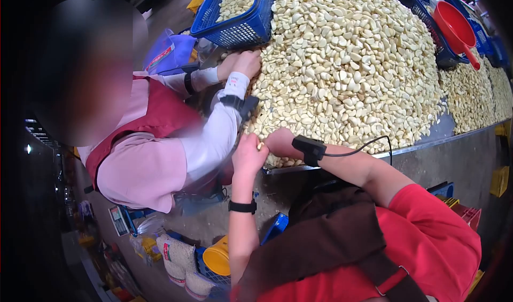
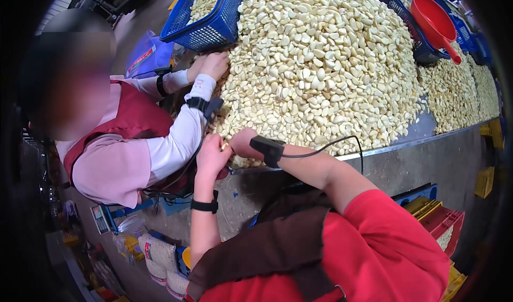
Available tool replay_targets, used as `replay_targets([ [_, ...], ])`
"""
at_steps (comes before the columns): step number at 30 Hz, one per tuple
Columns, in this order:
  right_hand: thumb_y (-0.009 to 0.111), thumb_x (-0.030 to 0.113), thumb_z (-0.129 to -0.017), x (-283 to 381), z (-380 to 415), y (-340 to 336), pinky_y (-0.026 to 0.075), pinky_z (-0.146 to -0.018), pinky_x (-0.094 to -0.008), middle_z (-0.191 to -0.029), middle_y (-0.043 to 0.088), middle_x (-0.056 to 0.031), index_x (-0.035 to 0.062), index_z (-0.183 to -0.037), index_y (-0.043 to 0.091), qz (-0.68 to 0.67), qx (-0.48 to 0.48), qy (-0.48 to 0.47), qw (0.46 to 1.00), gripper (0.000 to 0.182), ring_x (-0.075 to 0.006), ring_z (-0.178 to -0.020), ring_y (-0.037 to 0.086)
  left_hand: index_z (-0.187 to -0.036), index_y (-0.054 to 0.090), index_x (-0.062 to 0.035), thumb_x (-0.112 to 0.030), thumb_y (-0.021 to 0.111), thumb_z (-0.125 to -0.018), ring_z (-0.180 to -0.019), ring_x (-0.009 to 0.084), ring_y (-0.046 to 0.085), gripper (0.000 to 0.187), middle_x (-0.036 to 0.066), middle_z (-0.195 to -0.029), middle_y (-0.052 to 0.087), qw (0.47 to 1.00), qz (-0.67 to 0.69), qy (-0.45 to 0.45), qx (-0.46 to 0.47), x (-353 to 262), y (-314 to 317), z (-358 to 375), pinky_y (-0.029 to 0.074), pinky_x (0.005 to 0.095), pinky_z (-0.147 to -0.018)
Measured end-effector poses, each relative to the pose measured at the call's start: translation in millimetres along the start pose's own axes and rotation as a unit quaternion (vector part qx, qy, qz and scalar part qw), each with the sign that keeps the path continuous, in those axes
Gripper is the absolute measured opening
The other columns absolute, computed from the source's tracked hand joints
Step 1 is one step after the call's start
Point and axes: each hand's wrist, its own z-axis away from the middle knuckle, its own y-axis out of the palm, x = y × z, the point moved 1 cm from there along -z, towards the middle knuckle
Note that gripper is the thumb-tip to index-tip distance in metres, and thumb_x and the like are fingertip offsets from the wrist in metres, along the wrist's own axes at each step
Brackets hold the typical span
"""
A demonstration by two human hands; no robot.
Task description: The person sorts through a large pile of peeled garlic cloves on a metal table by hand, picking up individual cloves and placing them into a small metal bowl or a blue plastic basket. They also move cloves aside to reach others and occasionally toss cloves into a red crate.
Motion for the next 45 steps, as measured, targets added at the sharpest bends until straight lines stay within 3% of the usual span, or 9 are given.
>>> replay_targets([
  [3, 0.055, 0.017, -0.077, 5.6, 7.9, 1.0, 0.052, -0.06, -0.0373, -0.071, 0.067, -0.0091, 0.009, -0.069, 0.065, 0.044, -0.004, 0.007, 0.999, 0.015, -0.0266, -0.067, 0.066, -0.079, 0.047, -0.0054, -0.017, 0.062, -0.076, -0.062, 0.0246, 0.054, 0.019, 0.007, -0.076, 0.052, 0.988, 0.152, -0.021, -0.03, 8.1, 1.7, 6.8, 0.045, 0.0342, -0.055],
  [6, 0.055, 0.021, -0.08, 6.1, 10.9, -17.1, 0.052, -0.063, -0.0365, -0.079, 0.069, -0.0076, 0.0087, -0.079, 0.069, -0.049, 0.041, 0.05, 0.997, 0.018, -0.0237, -0.075, 0.067, -0.095, 0.046, -0.0086, -0.016, 0.058, -0.081, -0.069, 0.0194, 0.053, 0.02, 0.007, -0.086, 0.053, 0.578, 0.798, -0.12, 0.122, -5.7, 1.8, 18.5, 0.046, 0.0278, -0.051],
  [14, 0.056, 0.033, -0.079, -11.7, 20.0, -11.3, 0.05, -0.063, -0.0377, -0.079, 0.066, -0.0122, 0.0065, -0.083, 0.063, -0.154, 0.03, 0.065, 0.985, 0.027, -0.0253, -0.074, 0.065, -0.102, 0.051, -0.003, -0.014, 0.056, -0.087, -0.08, 0.0214, 0.053, 0.019, 0.01, -0.093, 0.051, 0.46, 0.871, -0.057, 0.163, -10.3, 6.1, -3.6, 0.049, 0.0287, -0.054],
  [17, 0.061, 0.028, -0.078, -31.3, 40.0, -25.2, 0.047, -0.058, -0.0327, -0.071, 0.063, -0.0086, 0.0034, -0.08, 0.06, -0.377, 0.006, 0.063, 0.924, 0.024, -0.0193, -0.062, 0.058, -0.105, 0.052, -0.0041, -0.011, 0.053, -0.089, -0.07, 0.0166, 0.052, 0.017, 0.006, -0.083, 0.052, 0.584, 0.792, -0.108, 0.141, -14.3, 8.7, -20.6, 0.043, 0.0248, -0.05],
  [20, 0.054, 0.021, -0.09, -61.6, 104.3, -42.8, 0.029, -0.038, -0.0185, -0.061, 0.049, 0.0016, 0.0059, -0.089, 0.057, -0.845, 0.029, 0.033, 0.533, 0.015, -0.0054, -0.045, 0.041, -0.102, 0.054, -0.0042, -0.014, 0.057, -0.087, -0.065, 0.0132, 0.053, 0.018, 0.003, -0.075, 0.053, 0.721, 0.667, -0.15, 0.115, -41.9, 19.0, -48.3, 0.044, 0.0245, -0.052],
  [26, 0.045, 0.019, -0.095, -76.7, 168.8, -70.1, 0.027, -0.036, -0.0213, -0.061, 0.052, -0.0042, 0.0006, -0.092, 0.057, -0.865, -0.128, 0.089, 0.477, 0.023, -0.0092, -0.043, 0.041, -0.09, 0.059, 0.0002, -0.024, 0.071, -0.076, -0.066, 0.0179, 0.057, 0.031, 0.009, -0.075, 0.063, 0.962, 0.27, -0.019, -0.04, -106.3, 94.9, -106.8, 0.046, 0.0327, -0.061],
  [35, 0.053, 0.008, -0.088, -87.4, 183.6, -73.0, 0.028, -0.038, -0.0213, -0.062, 0.052, -0.0013, -0.002, -0.105, 0.055, -0.825, -0.185, 0.137, 0.516, 0.02, -0.0076, -0.043, 0.039, -0.085, 0.06, -0.0018, -0.016, 0.063, -0.083, -0.058, 0.01, 0.05, 0.015, 0.001, -0.064, 0.059, 0.9, 0.432, -0.053, 0.02, -86.4, 89.9, -84.5, 0.042, 0.0265, -0.055],
  [42, 0.057, 0.014, -0.087, -86.5, 104.0, -86.2, 0.046, -0.06, -0.0268, -0.078, 0.064, -0.0075, -0.0022, -0.099, 0.062, -0.331, -0.229, 0.087, 0.911, 0.021, -0.0114, -0.068, 0.057, -0.082, 0.063, -0.0027, -0.015, 0.065, -0.076, -0.063, 0.0164, 0.062, 0.014, 0.009, -0.074, 0.067, 0.894, 0.447, -0.023, -0.035, -106.5, 64.4, -32.1, 0.048, 0.0316, -0.059],
  [45, 0.055, 0.014, -0.089, -60.8, 91.4, -95.6, 0.042, -0.057, -0.0239, -0.07, 0.057, -0.0016, -0.0006, -0.085, 0.06, -0.364, -0.165, 0.032, 0.916, 0.016, -0.0084, -0.063, 0.05, -0.072, 0.061, -0.0027, -0.016, 0.063, -0.073, -0.056, 0.0232, 0.062, 0.014, 0.013, -0.062, 0.062, 0.915, 0.388, -0.058, -0.099, -94.1, 38.5, -2.9, 0.047, 0.0341, -0.054],
])
